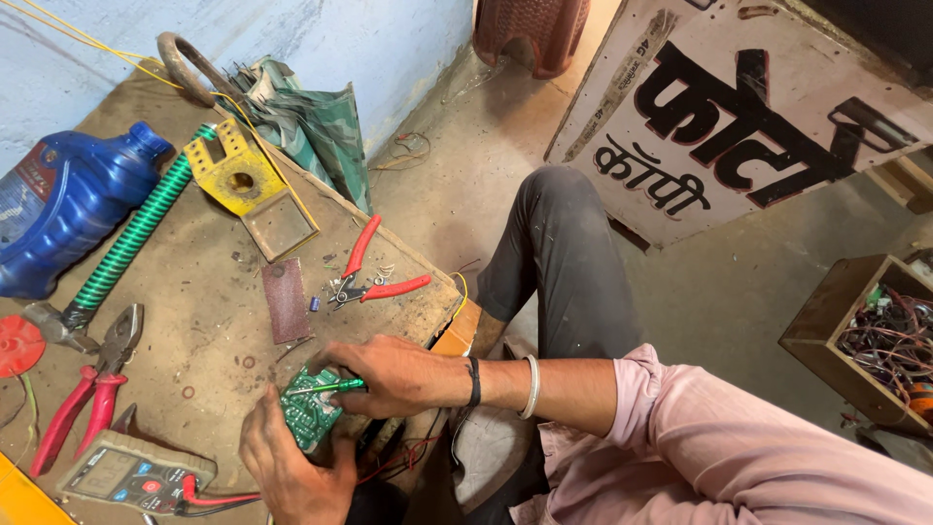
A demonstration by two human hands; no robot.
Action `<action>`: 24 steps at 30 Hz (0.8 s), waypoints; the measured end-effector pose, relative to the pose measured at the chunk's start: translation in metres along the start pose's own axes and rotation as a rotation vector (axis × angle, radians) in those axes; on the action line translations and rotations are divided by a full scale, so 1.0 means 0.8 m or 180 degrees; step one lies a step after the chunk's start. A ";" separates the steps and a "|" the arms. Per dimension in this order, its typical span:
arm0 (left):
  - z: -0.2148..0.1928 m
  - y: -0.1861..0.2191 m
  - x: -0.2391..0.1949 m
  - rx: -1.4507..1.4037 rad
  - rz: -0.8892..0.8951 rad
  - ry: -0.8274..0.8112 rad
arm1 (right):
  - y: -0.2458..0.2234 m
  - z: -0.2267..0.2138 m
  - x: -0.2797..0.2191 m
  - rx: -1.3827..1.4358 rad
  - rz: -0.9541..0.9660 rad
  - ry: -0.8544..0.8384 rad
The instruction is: The person uses a green-handled screwdriver to scrape and clean the surface of a green circuit board. They repeatedly rub the board's traces and pads, occasionally flipping the board over to work on different areas.
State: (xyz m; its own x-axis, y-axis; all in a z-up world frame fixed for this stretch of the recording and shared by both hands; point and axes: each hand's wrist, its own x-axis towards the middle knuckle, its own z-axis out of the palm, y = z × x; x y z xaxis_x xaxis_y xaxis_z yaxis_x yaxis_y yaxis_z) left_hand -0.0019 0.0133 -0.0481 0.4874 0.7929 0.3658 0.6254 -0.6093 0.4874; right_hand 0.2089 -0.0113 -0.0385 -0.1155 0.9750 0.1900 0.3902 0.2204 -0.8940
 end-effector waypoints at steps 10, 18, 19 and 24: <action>0.010 0.005 -0.005 0.0110 -0.0533 0.0483 | -0.009 -0.007 -0.004 0.0279 0.0005 -0.0007; -0.004 0.009 0.010 -0.0027 -0.0403 0.0094 | -0.005 -0.033 -0.003 0.0319 -0.0447 -0.0141; -0.005 0.006 0.012 0.0116 -0.0379 0.0047 | -0.004 -0.040 -0.003 0.0136 -0.0630 -0.0175; -0.013 0.004 0.012 0.0213 -0.0339 -0.0139 | -0.013 -0.072 -0.012 -0.0719 -0.0694 -0.0991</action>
State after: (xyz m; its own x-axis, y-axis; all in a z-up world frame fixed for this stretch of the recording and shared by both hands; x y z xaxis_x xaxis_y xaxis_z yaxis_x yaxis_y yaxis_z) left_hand -0.0016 0.0189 -0.0345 0.4412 0.8528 0.2794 0.7136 -0.5222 0.4670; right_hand 0.2584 -0.0212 -0.0077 -0.4735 0.8573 0.2022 0.5119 0.4546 -0.7289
